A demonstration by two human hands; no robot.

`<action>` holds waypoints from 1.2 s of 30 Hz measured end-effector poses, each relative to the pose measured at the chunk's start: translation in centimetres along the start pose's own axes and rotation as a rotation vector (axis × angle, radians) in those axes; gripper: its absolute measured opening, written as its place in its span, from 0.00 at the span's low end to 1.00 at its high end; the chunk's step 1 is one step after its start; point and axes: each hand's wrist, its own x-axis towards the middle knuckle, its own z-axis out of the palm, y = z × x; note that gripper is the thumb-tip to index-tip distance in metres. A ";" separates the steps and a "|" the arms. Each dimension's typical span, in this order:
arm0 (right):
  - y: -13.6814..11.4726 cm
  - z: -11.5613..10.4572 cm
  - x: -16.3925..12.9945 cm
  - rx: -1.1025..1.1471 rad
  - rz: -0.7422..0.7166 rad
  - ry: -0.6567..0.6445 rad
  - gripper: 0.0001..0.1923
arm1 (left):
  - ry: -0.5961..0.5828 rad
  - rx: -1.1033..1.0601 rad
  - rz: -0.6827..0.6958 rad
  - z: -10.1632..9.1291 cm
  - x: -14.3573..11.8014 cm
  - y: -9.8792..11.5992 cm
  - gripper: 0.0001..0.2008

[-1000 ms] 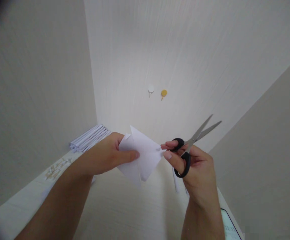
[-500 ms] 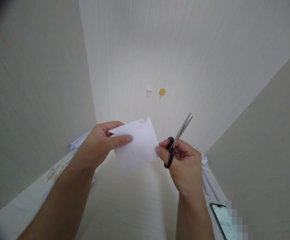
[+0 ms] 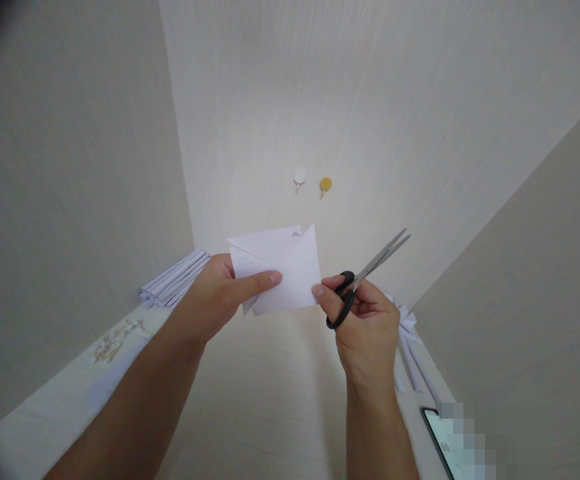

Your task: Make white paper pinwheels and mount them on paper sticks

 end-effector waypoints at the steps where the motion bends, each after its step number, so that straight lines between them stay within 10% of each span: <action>1: -0.2 0.1 -0.1 -0.007 0.009 -0.012 0.10 | 0.011 -0.010 0.008 0.1 0.0 0.0 0.17; 21: -2.7 -4.3 1.0 -0.406 0.340 -0.772 0.21 | 0.223 -0.253 0.167 -0.9 0.2 0.8 0.14; 36: -3.1 -3.4 0.5 -0.506 0.281 -0.839 0.21 | 0.275 -0.205 0.177 -0.8 0.1 1.0 0.14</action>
